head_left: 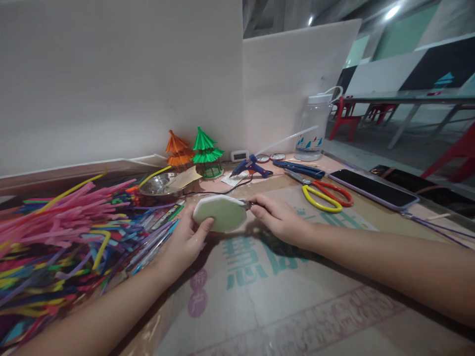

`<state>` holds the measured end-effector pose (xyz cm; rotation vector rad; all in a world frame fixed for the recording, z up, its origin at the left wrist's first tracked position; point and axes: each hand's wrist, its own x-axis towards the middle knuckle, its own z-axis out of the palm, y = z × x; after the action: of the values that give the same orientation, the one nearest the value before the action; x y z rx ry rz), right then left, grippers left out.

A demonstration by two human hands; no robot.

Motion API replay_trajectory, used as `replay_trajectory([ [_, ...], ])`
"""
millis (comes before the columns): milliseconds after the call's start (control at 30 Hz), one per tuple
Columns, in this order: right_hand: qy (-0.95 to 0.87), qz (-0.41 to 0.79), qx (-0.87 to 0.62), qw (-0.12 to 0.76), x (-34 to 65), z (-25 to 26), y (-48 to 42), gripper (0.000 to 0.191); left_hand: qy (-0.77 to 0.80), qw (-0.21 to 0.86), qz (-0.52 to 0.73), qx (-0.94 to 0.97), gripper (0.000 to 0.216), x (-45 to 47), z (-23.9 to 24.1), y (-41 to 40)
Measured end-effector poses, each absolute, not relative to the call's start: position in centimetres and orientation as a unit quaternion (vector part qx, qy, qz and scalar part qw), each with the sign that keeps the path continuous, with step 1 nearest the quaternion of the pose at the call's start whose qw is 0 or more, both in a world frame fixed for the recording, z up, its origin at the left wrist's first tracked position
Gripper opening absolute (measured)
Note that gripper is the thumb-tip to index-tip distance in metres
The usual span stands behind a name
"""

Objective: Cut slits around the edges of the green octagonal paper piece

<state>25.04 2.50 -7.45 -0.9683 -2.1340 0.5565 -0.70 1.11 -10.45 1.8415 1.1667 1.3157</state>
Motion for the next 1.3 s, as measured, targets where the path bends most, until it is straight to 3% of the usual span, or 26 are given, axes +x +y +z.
replay_trajectory([
  [867, -0.846, 0.221, -0.341, 0.345, 24.6, -6.4, 1.2, 0.028, 0.454, 0.232, 0.450, 0.733, 0.033, -1.2, -11.0, 0.6],
  [1300, -0.829, 0.227, -0.358, 0.365, 24.5, -6.7, 1.5, 0.029, 0.462, 0.252, 0.439, 0.728, 0.034, -1.2, -10.9, 0.7],
])
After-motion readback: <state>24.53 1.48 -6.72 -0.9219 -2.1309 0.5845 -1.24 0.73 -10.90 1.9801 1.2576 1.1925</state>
